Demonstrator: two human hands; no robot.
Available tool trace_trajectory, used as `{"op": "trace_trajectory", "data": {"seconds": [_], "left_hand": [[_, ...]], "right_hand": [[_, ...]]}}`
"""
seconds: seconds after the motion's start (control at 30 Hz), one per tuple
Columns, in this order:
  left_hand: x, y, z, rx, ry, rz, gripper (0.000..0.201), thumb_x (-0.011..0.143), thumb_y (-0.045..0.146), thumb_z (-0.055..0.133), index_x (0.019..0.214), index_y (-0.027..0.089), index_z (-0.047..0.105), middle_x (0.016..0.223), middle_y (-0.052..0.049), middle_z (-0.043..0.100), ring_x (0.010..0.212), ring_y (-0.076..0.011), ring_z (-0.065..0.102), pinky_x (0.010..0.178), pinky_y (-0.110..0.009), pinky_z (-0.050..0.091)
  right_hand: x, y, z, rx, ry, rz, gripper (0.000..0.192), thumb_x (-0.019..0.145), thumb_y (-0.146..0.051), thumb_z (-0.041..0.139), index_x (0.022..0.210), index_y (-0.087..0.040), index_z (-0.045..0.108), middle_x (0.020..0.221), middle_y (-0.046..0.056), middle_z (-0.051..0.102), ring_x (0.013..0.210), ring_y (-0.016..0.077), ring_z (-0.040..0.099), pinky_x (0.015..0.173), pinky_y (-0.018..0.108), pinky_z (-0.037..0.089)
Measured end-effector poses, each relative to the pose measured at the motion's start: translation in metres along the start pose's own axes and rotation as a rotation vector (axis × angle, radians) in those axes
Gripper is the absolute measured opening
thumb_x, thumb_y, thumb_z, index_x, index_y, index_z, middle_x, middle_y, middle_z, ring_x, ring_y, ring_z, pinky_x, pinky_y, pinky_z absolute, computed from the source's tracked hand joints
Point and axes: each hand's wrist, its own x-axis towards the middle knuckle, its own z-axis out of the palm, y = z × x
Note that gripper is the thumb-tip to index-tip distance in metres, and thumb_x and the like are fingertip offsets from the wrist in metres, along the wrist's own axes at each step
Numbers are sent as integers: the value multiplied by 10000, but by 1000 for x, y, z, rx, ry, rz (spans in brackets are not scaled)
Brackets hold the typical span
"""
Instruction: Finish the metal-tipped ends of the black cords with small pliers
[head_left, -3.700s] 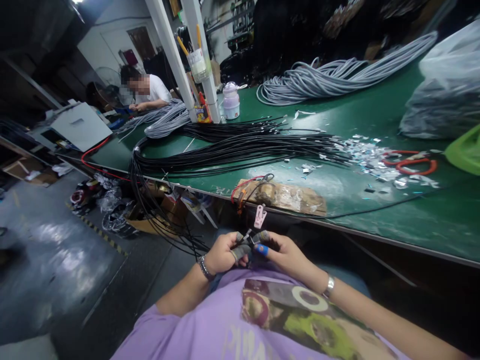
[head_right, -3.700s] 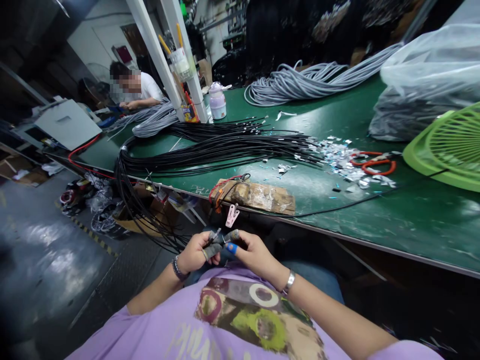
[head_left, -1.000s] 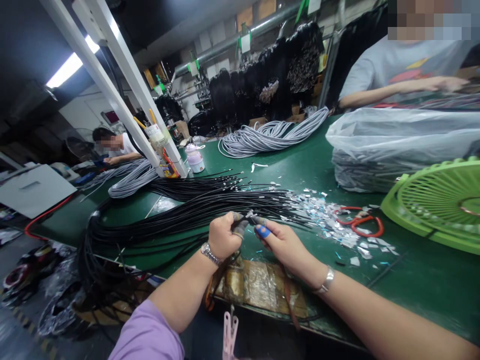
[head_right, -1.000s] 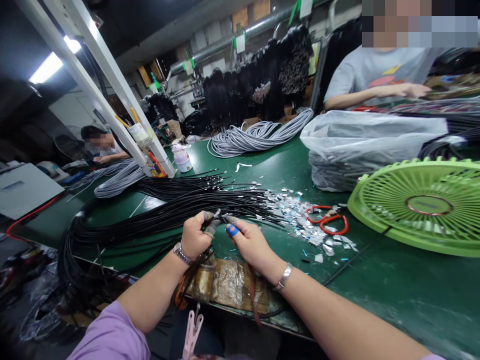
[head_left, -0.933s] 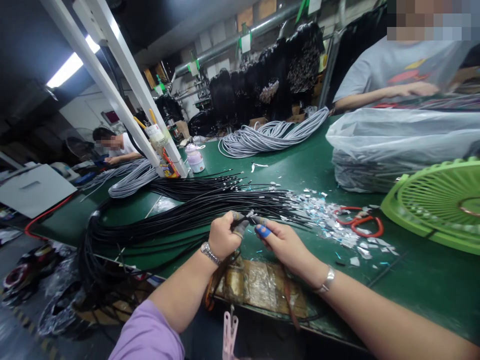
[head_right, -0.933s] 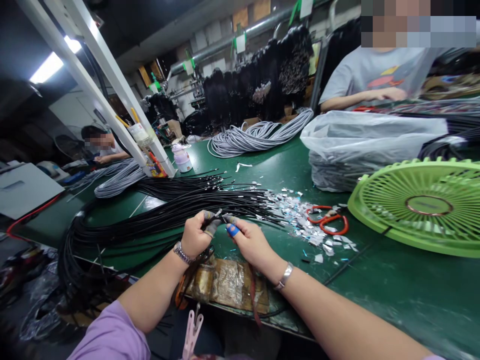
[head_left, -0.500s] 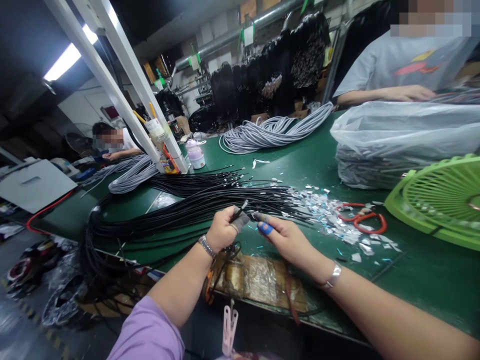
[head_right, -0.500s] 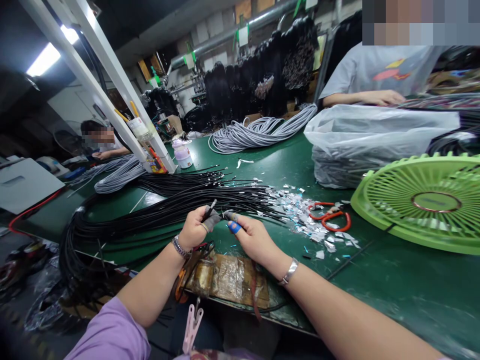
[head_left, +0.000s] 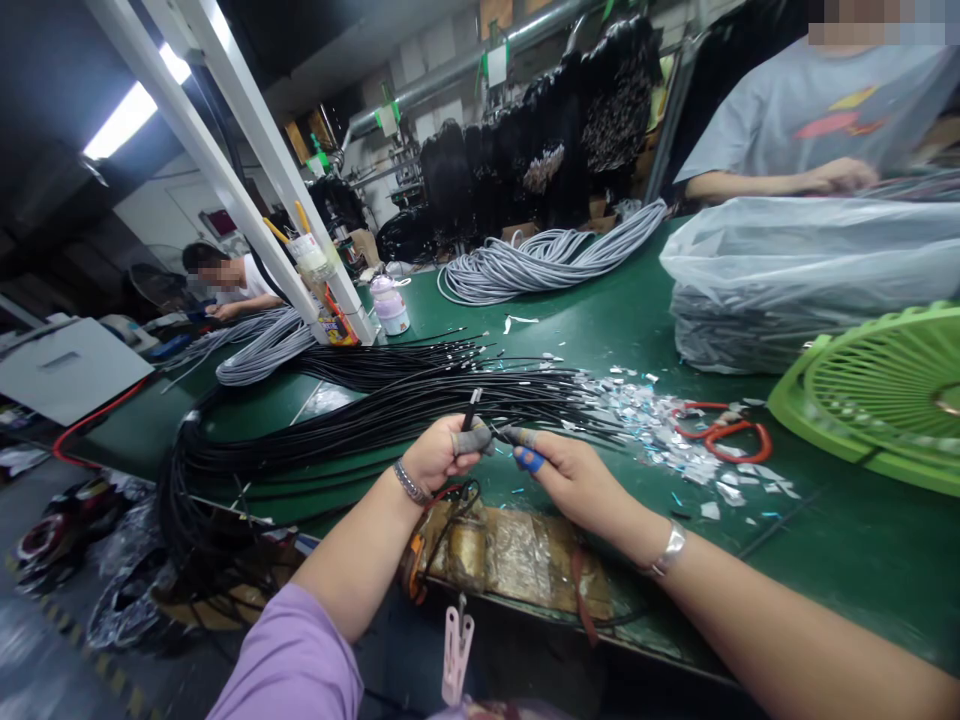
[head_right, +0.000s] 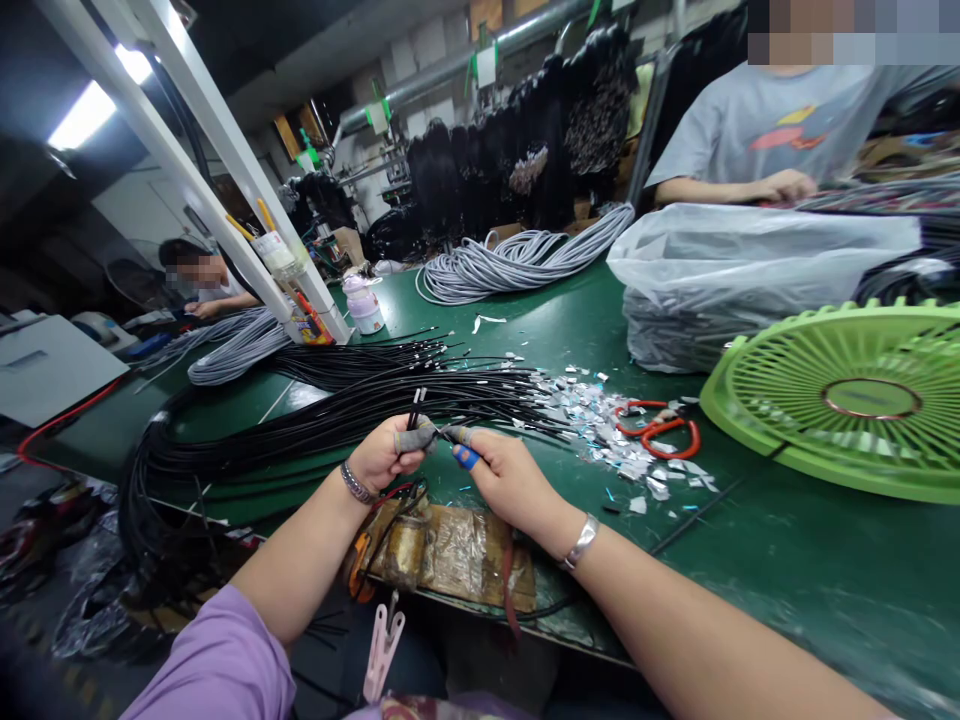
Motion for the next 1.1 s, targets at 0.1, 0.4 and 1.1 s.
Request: {"op": "trace_trajectory", "data": {"seconds": [0.1, 0.4, 1.1], "left_hand": [[0, 0, -2, -66, -44, -48, 463, 556, 480, 786, 709, 168, 480, 391, 115, 381, 283, -1, 199, 324, -155, 103], [1, -1, -1, -75, -64, -72, 421, 596, 439, 775, 703, 159, 479, 412, 108, 394, 286, 5, 216, 315, -156, 89], [-1, -6, 6, 119, -69, 46, 501, 571, 552, 773, 742, 135, 554, 435, 90, 442, 299, -12, 295, 309, -159, 163]], "right_hand": [[0, -2, -1, -11, -7, -19, 319, 852, -282, 421, 934, -201, 720, 759, 57, 705, 668, 184, 611, 643, 301, 485], [0, -1, -5, 79, 100, 108, 269, 799, -381, 551, 948, -178, 647, 676, 15, 632, 576, 152, 536, 533, 262, 434], [2, 2, -8, 267, 131, 76, 255, 843, -426, 539, 903, -209, 660, 859, 54, 695, 779, 198, 619, 715, 320, 498]]}}
